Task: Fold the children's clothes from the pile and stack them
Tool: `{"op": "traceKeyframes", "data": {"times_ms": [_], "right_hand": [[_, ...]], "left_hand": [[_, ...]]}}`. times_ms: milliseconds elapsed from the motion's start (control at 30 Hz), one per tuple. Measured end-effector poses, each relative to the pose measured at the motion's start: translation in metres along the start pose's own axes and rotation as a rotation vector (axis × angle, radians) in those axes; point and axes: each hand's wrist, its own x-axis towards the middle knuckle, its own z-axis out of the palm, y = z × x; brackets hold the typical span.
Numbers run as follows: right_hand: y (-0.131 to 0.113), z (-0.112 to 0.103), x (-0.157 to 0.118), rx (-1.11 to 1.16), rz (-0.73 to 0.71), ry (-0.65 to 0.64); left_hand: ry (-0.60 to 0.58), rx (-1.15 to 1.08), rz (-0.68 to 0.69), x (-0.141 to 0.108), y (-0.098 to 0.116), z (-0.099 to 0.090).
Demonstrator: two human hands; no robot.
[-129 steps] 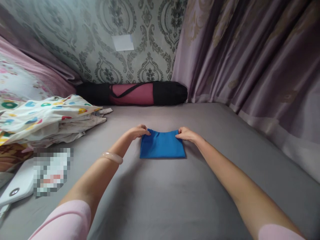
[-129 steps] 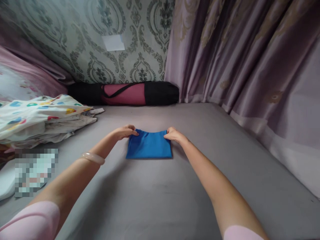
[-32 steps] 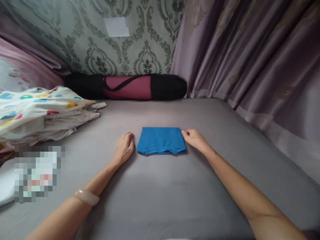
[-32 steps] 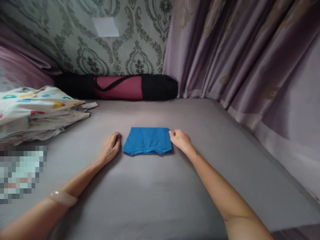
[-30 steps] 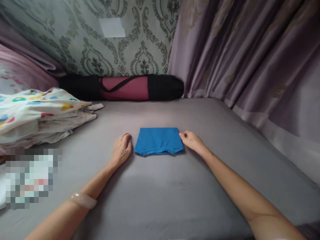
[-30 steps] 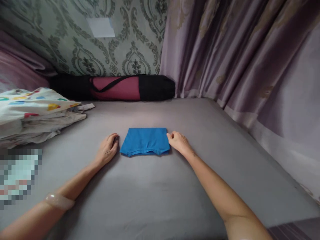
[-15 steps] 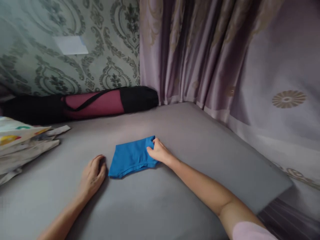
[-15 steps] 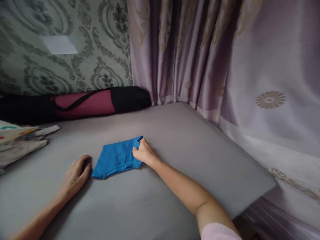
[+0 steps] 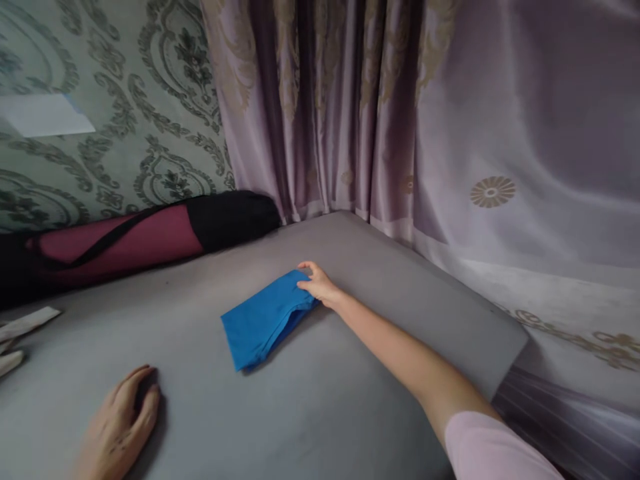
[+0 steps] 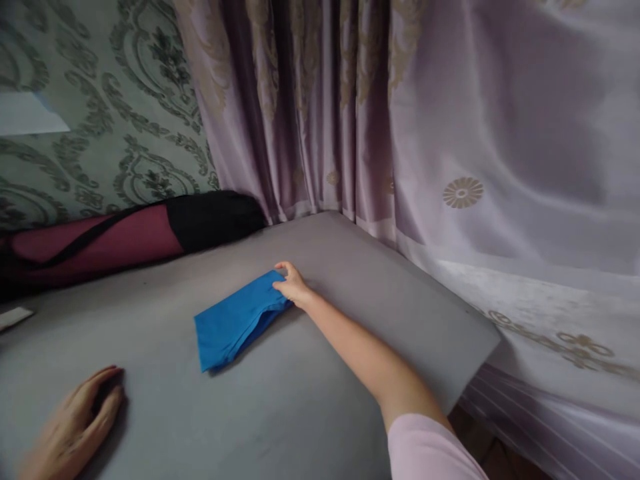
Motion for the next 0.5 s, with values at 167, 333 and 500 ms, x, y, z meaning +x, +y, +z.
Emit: {"op": "traceKeyframes", "data": {"times_ms": [167, 333, 500], "right_hand": [[0.008, -0.069, 0.034, -0.210, -0.084, 0.129], [0.013, -0.144, 0.067, -0.301, -0.110, 0.305], [0.019, -0.201, 0.084, -0.408, -0.156, 0.431]], "left_hand": [[-0.008, 0.012, -0.011, 0.000, -0.007, 0.002], [-0.133, 0.159, -0.011, 0.002, -0.017, 0.003], [-0.132, 0.222, 0.030, -0.001, -0.030, 0.009]]}}
